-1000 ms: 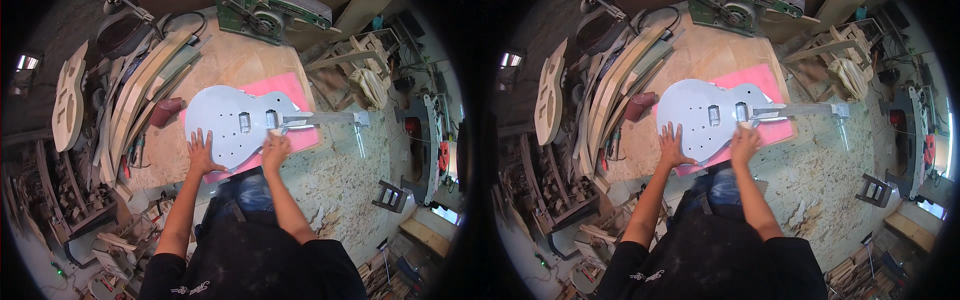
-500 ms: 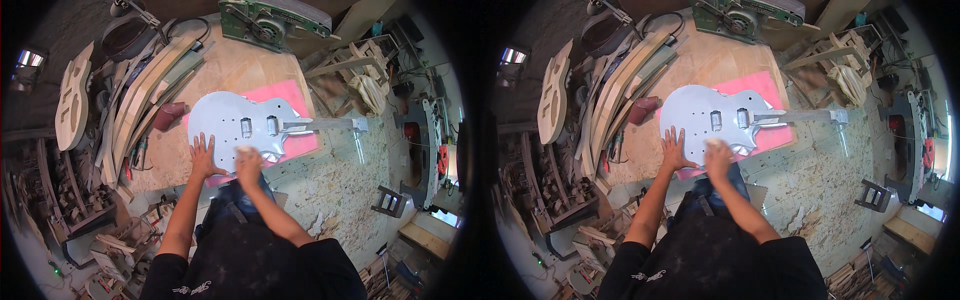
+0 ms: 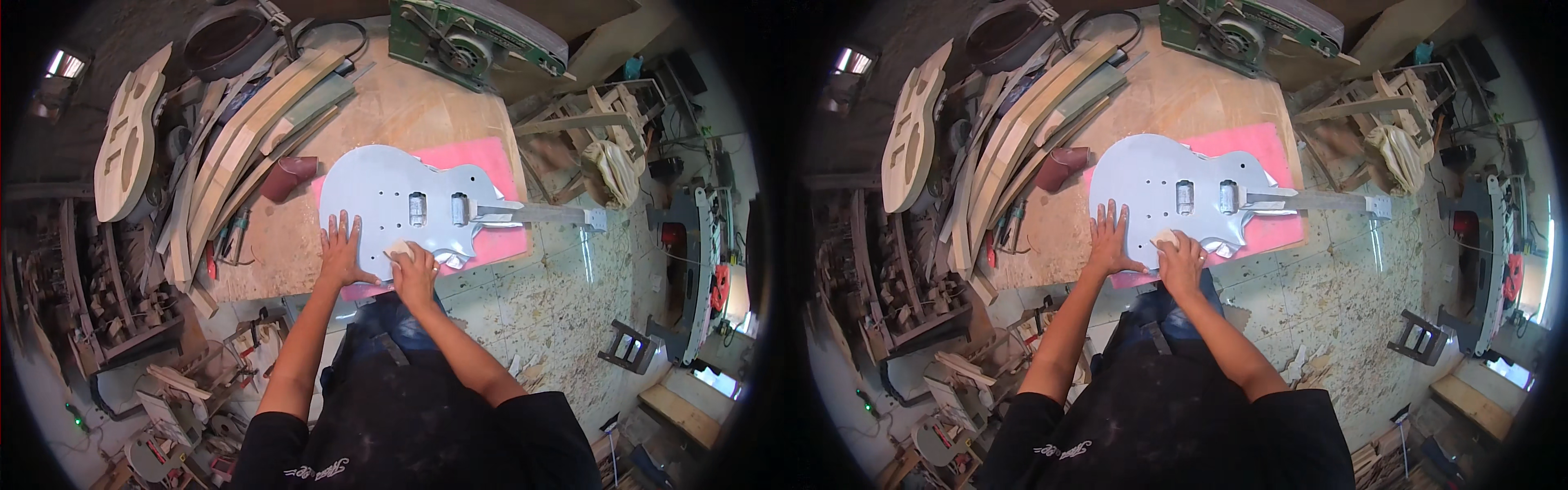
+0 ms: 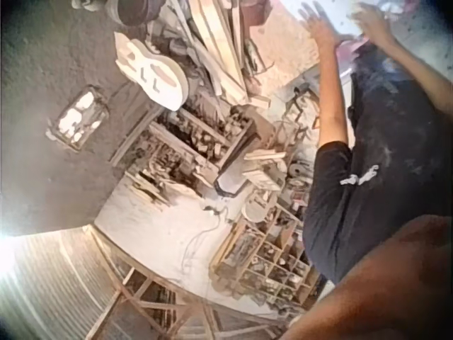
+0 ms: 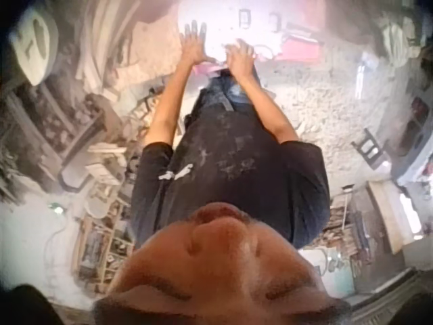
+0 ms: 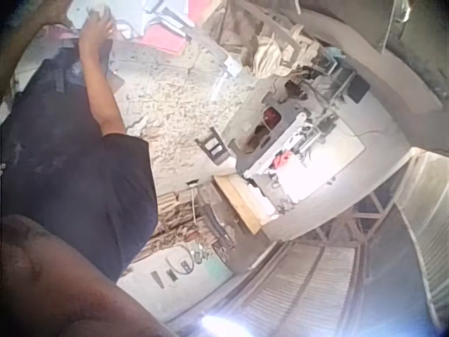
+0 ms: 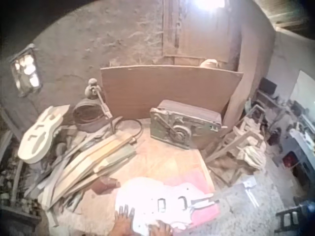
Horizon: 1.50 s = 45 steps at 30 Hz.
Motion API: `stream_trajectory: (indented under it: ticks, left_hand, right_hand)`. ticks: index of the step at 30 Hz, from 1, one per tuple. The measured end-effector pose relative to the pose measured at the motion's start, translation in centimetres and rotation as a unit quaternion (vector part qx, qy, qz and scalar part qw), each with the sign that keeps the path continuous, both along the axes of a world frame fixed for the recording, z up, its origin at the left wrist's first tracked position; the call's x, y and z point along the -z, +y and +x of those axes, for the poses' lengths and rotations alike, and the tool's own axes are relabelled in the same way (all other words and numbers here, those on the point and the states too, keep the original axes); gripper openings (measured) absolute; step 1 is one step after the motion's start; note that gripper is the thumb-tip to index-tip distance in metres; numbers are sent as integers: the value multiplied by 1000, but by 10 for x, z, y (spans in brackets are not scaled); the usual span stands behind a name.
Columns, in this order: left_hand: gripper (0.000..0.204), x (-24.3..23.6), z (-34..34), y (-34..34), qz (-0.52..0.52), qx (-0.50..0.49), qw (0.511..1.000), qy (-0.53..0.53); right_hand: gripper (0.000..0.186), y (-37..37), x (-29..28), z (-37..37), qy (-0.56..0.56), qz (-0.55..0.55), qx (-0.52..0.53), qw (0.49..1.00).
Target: The person sands the surface of a blue guitar body using a sanding block and sandpaper on a workbench.
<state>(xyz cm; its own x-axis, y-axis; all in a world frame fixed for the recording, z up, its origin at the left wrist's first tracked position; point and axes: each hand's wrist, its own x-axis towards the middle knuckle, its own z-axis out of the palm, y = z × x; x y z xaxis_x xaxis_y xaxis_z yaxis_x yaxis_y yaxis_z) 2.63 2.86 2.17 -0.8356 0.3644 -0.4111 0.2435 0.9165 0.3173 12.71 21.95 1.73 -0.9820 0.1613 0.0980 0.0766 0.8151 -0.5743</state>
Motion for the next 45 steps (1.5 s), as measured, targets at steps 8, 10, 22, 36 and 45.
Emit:
stream_trajectory:
  ticks: [8, 10, 22, 36, 45]
  left_hand:
    - [178, 7, 9, -10, 30, -77, 997, 0]
    - [176, 1, 10, -10, 26, -86, 996, -10]
    - [171, 1, 11, -11, 43, -108, 993, -28]
    - [168, -1, 9, -12, 90, -122, 988, -15]
    - [167, -2, 5, -8, 89, -114, 989, -27]
  right_hand:
    - [29, 15, -6, -89, 27, 41, 33, 998]
    - [29, 12, 5, -41, 22, 72, -32, 997]
    - [24, 7, -5, -128, 34, 71, -27, 997]
    - [23, -3, 4, -126, 52, 89, -133, 986]
    - [25, -6, -5, -207, 50, 66, -102, 991]
